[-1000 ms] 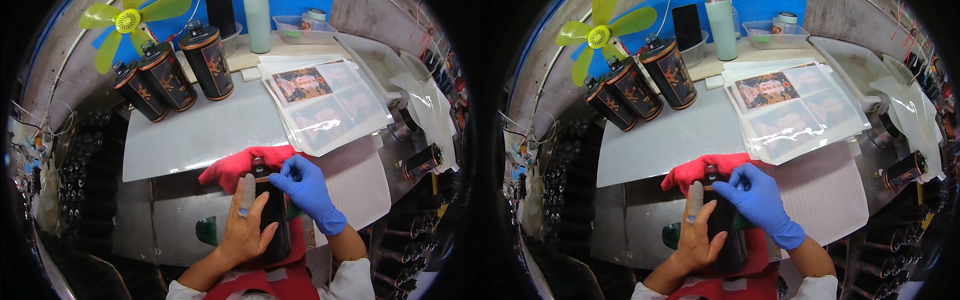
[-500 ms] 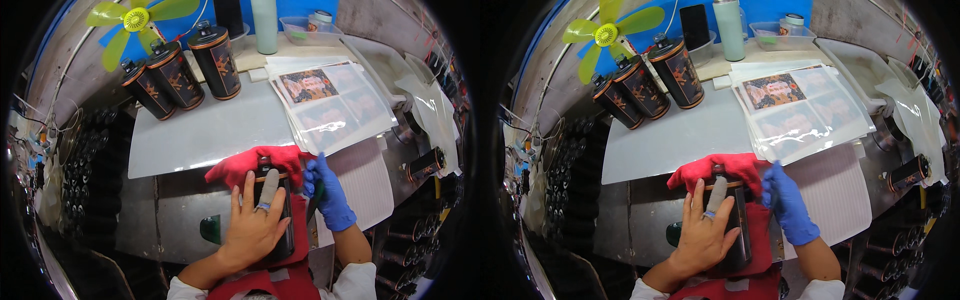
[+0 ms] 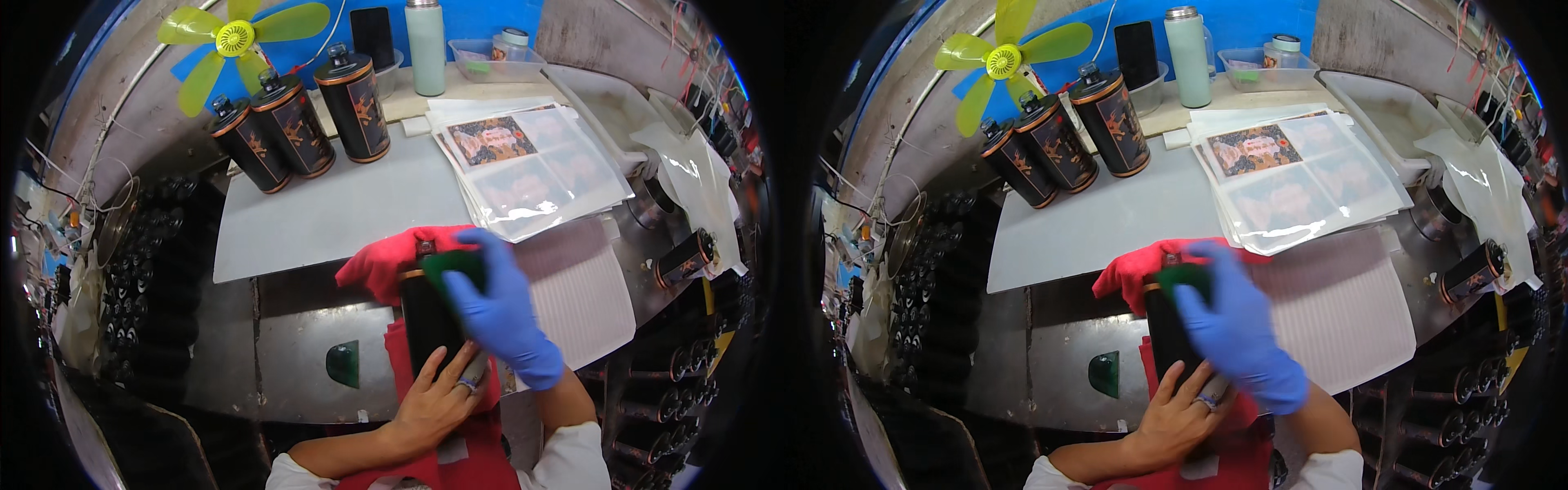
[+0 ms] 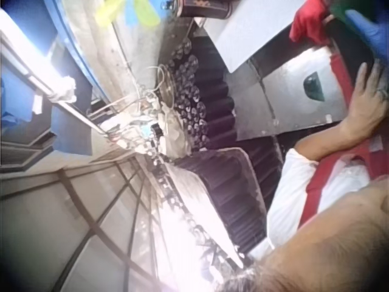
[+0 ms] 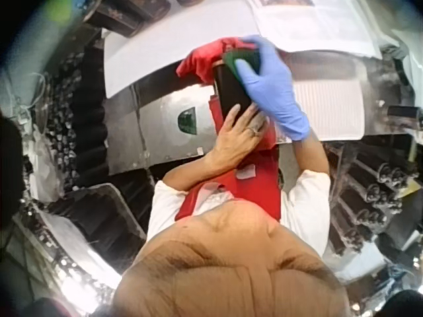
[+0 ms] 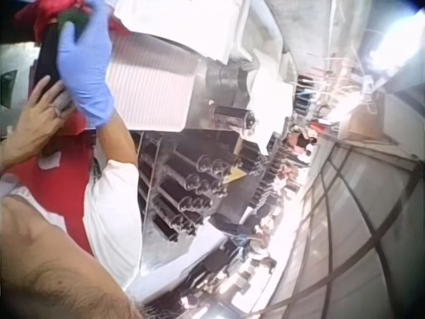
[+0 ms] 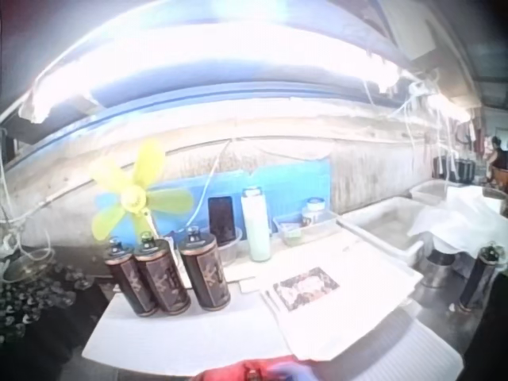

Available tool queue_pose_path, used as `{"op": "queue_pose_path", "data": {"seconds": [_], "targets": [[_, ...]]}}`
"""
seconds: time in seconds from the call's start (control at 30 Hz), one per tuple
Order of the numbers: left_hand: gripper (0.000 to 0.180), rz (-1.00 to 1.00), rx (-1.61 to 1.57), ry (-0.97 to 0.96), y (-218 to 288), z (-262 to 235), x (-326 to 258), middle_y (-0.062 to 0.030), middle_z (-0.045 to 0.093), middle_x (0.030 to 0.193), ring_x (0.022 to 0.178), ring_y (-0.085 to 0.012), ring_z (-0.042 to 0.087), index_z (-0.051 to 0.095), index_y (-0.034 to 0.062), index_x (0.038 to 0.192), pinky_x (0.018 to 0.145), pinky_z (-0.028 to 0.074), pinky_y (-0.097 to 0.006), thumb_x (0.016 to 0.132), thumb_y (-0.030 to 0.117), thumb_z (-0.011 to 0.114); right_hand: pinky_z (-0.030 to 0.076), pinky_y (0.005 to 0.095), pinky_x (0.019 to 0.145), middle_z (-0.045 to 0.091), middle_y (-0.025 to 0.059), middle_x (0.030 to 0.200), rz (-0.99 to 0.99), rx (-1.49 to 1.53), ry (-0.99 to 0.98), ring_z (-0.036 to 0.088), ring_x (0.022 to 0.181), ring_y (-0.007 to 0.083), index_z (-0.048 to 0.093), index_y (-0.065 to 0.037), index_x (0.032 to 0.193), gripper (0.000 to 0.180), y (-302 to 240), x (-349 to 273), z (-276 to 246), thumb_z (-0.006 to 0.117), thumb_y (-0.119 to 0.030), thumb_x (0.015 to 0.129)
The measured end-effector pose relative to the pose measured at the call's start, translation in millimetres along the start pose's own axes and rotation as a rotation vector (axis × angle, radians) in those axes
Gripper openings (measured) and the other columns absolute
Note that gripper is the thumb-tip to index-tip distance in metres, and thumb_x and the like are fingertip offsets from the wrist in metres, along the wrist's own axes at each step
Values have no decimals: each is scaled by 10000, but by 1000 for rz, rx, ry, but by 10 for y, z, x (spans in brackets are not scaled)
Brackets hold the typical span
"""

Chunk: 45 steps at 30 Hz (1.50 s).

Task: The person applies decorative labels and copper-colored bands to cylindrical black cans. They smooth each label with a green plastic squeegee, then place and press a thin copper band around the top and bottom edges of the can. Completed cans are set aside on the table.

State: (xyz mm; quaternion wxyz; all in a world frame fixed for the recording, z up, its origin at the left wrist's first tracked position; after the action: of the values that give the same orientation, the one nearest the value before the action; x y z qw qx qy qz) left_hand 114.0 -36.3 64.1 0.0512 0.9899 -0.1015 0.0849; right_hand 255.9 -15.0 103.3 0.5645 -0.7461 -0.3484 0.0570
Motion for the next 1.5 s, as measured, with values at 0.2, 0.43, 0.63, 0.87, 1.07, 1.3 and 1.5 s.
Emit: {"op": "queue_pose_path", "data": {"seconds": [0.2,0.43,0.63,0.87,1.07,1.3,1.5], "targets": [[413,-169,-283,338,-328,107,-500,-242,460,1291,1283,-410,371,562,62,1218,1048,284,-517,805,81,547,477,323,781,591,153,987,172,55,61,608,922,237,477,-42,1111,284,229,-56,41,586,-133,865],[884,-219,-626,444,-505,365,-725,-409,224,1373,1263,-567,269,162,-67,1410,1032,292,-521,764,167,717,470,279,784,579,70,993,290,289,189,556,902,134,487,-51,1107,309,922,-295,-108,629,-90,836],[652,-148,-15,314,-64,-52,-311,-213,329,1421,1316,-446,271,434,63,1341,1044,155,-612,813,398,616,501,348,726,620,167,926,-84,-191,16,645,843,268,508,-71,1107,281,-189,-8,163,592,-177,861],[982,-306,-672,421,-515,294,-536,-394,249,1362,1287,-509,265,104,-86,1415,1047,241,-547,758,311,717,472,254,750,587,60,938,328,441,118,567,848,118,515,-48,1109,294,993,-197,10,628,-104,843],[1057,-304,-407,260,-473,154,-640,-300,333,1370,1272,-485,327,93,-138,1383,1067,123,-588,750,451,701,482,291,760,613,90,945,335,337,163,600,838,170,520,-37,1084,310,994,-326,-144,653,-135,821],[393,-156,98,171,-102,-11,-166,-100,518,1311,1293,-285,407,548,131,1261,1091,128,-528,879,195,483,482,309,757,615,141,921,102,-48,54,630,845,249,522,-66,1090,275,140,-6,35,615,-146,843],[859,-267,-457,402,-476,298,-692,-388,249,1376,1280,-529,282,225,-69,1396,1076,183,-532,788,324,688,471,272,751,574,60,966,363,356,50,545,842,115,533,-42,1052,269,1233,-405,34,647,-98,815]]}}
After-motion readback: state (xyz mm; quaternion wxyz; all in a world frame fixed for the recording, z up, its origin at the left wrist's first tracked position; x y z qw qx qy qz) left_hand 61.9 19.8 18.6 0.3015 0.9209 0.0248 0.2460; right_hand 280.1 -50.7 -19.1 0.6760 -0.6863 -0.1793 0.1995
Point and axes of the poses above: each hand's wrist, its own x-axis towards the middle knuckle, its own z-axis out of the palm, y = z × x, the point moved 8 cm from there along x, towards the middle knuckle
